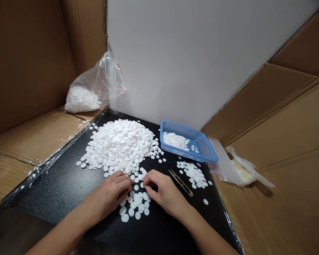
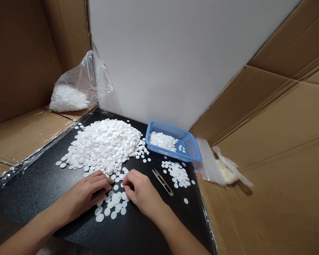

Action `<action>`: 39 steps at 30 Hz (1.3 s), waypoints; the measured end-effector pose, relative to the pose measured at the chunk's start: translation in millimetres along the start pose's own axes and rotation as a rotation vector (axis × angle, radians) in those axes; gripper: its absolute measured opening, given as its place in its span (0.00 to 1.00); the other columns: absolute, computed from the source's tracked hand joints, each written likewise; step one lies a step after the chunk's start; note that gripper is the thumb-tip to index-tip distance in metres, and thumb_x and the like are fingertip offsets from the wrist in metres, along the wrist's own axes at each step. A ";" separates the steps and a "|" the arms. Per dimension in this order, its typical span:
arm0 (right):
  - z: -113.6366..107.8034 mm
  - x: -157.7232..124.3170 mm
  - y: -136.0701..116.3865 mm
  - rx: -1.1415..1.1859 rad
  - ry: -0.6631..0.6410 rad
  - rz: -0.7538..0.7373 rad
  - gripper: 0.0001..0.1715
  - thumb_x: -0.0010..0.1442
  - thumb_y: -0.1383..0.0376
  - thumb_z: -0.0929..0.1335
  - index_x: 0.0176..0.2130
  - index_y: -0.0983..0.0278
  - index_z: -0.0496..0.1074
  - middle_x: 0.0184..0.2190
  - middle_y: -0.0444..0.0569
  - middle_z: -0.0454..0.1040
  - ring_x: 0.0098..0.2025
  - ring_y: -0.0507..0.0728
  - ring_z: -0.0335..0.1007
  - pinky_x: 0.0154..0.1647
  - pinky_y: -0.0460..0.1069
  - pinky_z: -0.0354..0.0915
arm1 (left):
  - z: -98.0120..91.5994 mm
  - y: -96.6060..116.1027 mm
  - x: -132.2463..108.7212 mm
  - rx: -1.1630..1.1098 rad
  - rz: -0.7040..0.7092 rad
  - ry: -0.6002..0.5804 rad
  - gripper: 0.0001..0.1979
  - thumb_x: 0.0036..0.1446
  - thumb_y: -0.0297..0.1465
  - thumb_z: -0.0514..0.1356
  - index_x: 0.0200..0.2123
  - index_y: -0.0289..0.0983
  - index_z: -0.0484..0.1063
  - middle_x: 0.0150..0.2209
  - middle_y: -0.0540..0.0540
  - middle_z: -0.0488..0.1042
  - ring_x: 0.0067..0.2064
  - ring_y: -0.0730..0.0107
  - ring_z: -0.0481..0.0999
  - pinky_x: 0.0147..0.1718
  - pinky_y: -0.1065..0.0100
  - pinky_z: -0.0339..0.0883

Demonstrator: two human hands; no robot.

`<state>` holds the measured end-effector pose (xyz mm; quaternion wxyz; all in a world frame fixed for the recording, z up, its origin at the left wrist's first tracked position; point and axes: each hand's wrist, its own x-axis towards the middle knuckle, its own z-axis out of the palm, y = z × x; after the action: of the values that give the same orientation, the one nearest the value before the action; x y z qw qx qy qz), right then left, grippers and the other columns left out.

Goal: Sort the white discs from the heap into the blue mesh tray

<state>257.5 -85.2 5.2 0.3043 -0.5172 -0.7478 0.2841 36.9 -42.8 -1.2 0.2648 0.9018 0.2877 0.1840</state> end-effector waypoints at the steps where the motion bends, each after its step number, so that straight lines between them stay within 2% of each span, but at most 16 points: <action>1: -0.3 -0.4 -0.4 -0.025 -0.011 -0.023 0.13 0.56 0.81 0.66 0.31 0.63 0.68 0.33 0.44 0.69 0.36 0.53 0.67 0.37 0.46 0.63 | -1.1 -0.1 -0.5 -0.009 -0.009 0.008 0.11 0.63 0.20 0.52 0.33 0.39 0.69 0.39 0.45 0.76 0.43 0.62 0.73 0.39 0.66 0.67; 5: -9.9 -2.7 -1.4 -0.077 -0.104 -0.013 0.12 0.58 0.79 0.68 0.32 0.63 0.70 0.35 0.45 0.69 0.39 0.54 0.68 0.40 0.46 0.63 | -6.8 2.2 -0.9 -0.051 -0.043 0.024 0.10 0.63 0.21 0.53 0.33 0.39 0.70 0.41 0.46 0.76 0.43 0.64 0.74 0.40 0.67 0.67; 9: -21.3 -3.5 -1.1 -0.046 -0.176 0.045 0.09 0.61 0.76 0.69 0.33 0.62 0.72 0.35 0.44 0.72 0.38 0.53 0.70 0.40 0.46 0.63 | -11.0 4.9 0.2 -0.085 -0.077 0.017 0.07 0.65 0.28 0.55 0.35 0.40 0.71 0.40 0.47 0.75 0.42 0.64 0.74 0.39 0.68 0.67; 11: -21.5 -2.6 -1.4 -0.046 -0.154 0.069 0.08 0.63 0.73 0.69 0.34 0.62 0.73 0.35 0.44 0.74 0.38 0.54 0.71 0.40 0.47 0.63 | -9.7 5.7 1.9 -0.083 -0.099 0.036 0.08 0.67 0.29 0.54 0.36 0.40 0.71 0.38 0.48 0.74 0.40 0.65 0.73 0.38 0.68 0.66; 15: -11.4 0.9 -3.1 -0.093 -0.080 0.095 0.06 0.62 0.73 0.70 0.35 0.62 0.73 0.35 0.44 0.72 0.37 0.54 0.70 0.39 0.47 0.63 | -1.3 7.1 8.5 -0.066 -0.104 0.099 0.10 0.67 0.26 0.51 0.38 0.41 0.72 0.36 0.49 0.73 0.39 0.65 0.73 0.37 0.67 0.65; 21: -2.1 3.9 -3.4 -0.001 -0.053 0.129 0.10 0.59 0.76 0.71 0.31 0.63 0.70 0.31 0.42 0.68 0.33 0.52 0.66 0.33 0.45 0.61 | 7.8 9.0 15.9 -0.048 -0.126 0.110 0.11 0.67 0.26 0.52 0.38 0.41 0.74 0.35 0.49 0.71 0.38 0.65 0.72 0.35 0.67 0.63; 26: -10.7 0.3 -4.4 0.043 -0.092 0.137 0.11 0.58 0.77 0.69 0.30 0.63 0.69 0.29 0.40 0.68 0.29 0.50 0.64 0.29 0.44 0.59 | 8.3 8.6 13.2 -0.030 -0.128 0.097 0.12 0.66 0.26 0.52 0.37 0.41 0.76 0.35 0.48 0.71 0.38 0.65 0.72 0.35 0.67 0.64; 32: -24.1 -3.1 -5.8 0.038 -0.081 0.257 0.09 0.57 0.75 0.68 0.29 0.63 0.68 0.25 0.40 0.68 0.26 0.50 0.63 0.26 0.43 0.59 | 6.7 5.8 7.8 -0.066 -0.138 0.143 0.12 0.65 0.25 0.52 0.39 0.41 0.75 0.36 0.47 0.73 0.39 0.64 0.74 0.35 0.67 0.66; 35: -25.9 -2.5 -3.9 0.007 -0.095 0.268 0.09 0.57 0.76 0.68 0.30 0.63 0.71 0.27 0.41 0.69 0.27 0.50 0.65 0.27 0.44 0.60 | 3.7 5.3 6.6 -0.106 -0.149 0.152 0.13 0.64 0.24 0.51 0.39 0.42 0.74 0.37 0.47 0.75 0.38 0.64 0.74 0.36 0.67 0.67; 39: -27.8 -1.3 0.3 -0.085 -0.074 0.273 0.10 0.60 0.75 0.68 0.35 0.61 0.76 0.35 0.45 0.73 0.37 0.54 0.71 0.37 0.47 0.64 | -0.7 5.6 5.5 -0.132 -0.157 0.148 0.15 0.63 0.23 0.48 0.39 0.40 0.74 0.36 0.47 0.76 0.37 0.65 0.75 0.35 0.67 0.67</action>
<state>278.8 -83.2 22.9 0.2130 -0.6158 -0.6924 0.3099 43.1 -42.9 3.5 0.3150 0.8412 0.3633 0.2474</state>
